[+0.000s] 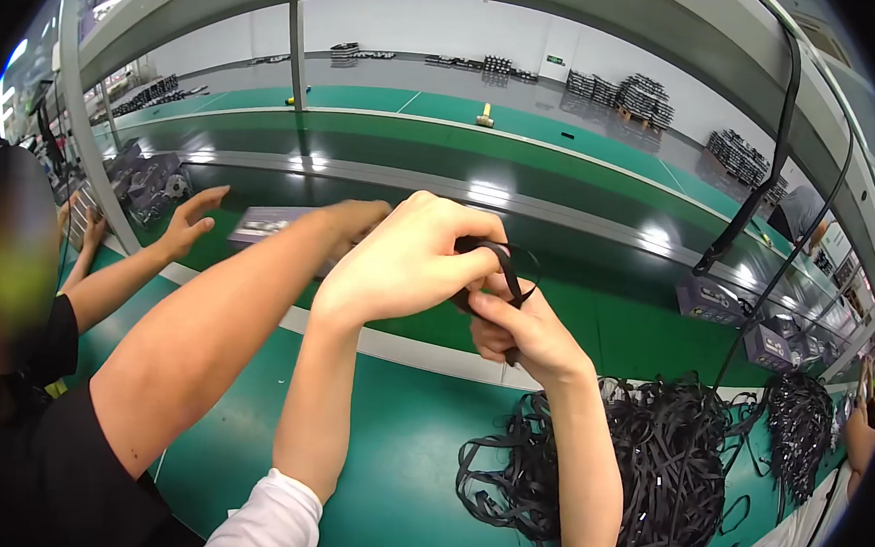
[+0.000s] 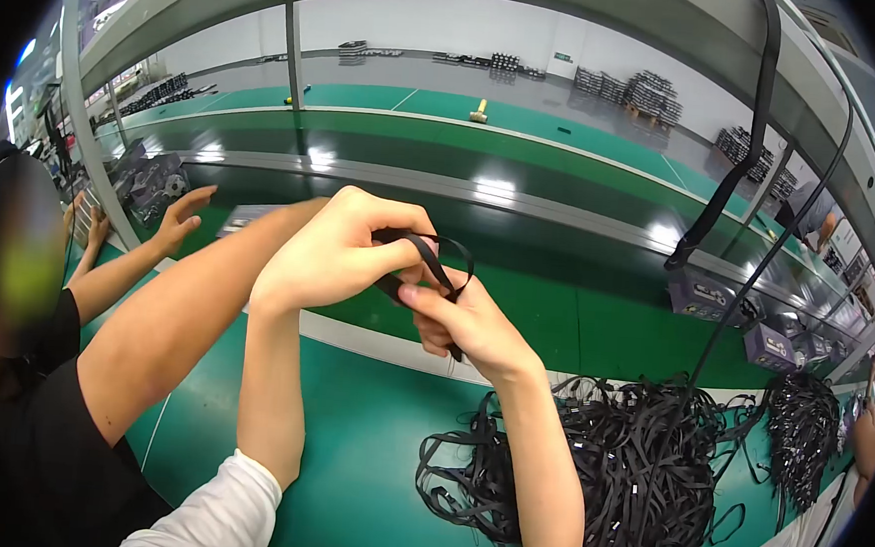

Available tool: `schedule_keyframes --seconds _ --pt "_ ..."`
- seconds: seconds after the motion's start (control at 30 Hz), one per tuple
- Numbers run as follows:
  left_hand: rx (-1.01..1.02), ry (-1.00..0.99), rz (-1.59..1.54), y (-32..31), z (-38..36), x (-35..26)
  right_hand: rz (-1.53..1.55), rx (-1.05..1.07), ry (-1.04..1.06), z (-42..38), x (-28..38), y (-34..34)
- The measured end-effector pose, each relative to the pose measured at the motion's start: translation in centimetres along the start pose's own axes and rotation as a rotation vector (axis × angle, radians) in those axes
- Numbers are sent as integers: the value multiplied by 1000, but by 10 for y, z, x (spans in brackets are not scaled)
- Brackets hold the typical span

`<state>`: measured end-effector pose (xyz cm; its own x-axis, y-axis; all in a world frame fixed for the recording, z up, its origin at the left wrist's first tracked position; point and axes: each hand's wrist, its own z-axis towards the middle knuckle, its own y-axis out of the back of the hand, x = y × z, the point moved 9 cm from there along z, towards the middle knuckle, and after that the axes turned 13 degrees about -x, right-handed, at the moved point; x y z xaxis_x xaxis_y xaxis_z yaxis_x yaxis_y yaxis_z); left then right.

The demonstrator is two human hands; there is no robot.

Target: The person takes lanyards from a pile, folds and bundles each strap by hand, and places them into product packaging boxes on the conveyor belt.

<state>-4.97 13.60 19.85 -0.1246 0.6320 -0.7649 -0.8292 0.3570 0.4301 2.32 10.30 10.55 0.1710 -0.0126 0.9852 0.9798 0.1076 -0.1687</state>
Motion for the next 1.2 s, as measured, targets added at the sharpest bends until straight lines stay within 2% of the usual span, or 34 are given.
schedule_keyframes --seconds 0.07,0.17,0.2,0.3,0.33,0.37,0.43,0.5,0.63,0.67,0.77,0.8,0.9,0.93,0.97,1.03,1.07,1.1,1.17,1.2 --pt "10 77 -75 0 -1 6 -42 57 37 -3 8 -3" --pt "28 59 -83 7 1 13 -179 -177 29 -4 16 19" --pt "90 -8 -29 6 2 12 -219 -167 35 -5 19 25" --pt "99 -99 31 2 0 8 -262 -162 101 -2 32 39" --pt "63 -150 115 1 0 3 -336 -219 163 -1 41 42" --pt "6 -284 147 -5 2 0 -426 -225 190 0 49 41" --pt "-12 -317 45 -20 5 -6 -606 -241 243 1 63 38" --pt "84 -21 -279 -44 11 4 -633 -302 336 -3 84 28" --pt "-4 30 -848 -78 26 29 -684 -383 463 -4 117 27" --pt "-60 75 -876 -81 23 31 -666 -410 479 -4 123 28" --pt "218 276 -907 -100 10 23 -650 -483 578 -6 137 34" --pt "255 216 -803 -99 9 19 -647 -505 622 -8 141 37" --pt "72 362 -931 -89 19 43 -579 -556 781 -16 152 43" --pt "44 370 -1098 -88 26 57 -613 -576 789 -18 151 43" --pt "15 430 -1297 -89 28 73 -636 -593 774 -16 145 43" --pt "-274 465 -1420 -78 30 81 -679 -630 741 -9 127 46" --pt "-323 477 -1465 -76 30 80 -694 -632 725 -5 118 44" --pt "-371 489 -1511 -74 29 80 -571 -597 639 2 106 41" --pt "-343 399 -1570 -70 31 79 -591 -599 563 15 81 39" --pt "-352 376 -1592 -64 27 65 -702 -625 567 13 80 30"
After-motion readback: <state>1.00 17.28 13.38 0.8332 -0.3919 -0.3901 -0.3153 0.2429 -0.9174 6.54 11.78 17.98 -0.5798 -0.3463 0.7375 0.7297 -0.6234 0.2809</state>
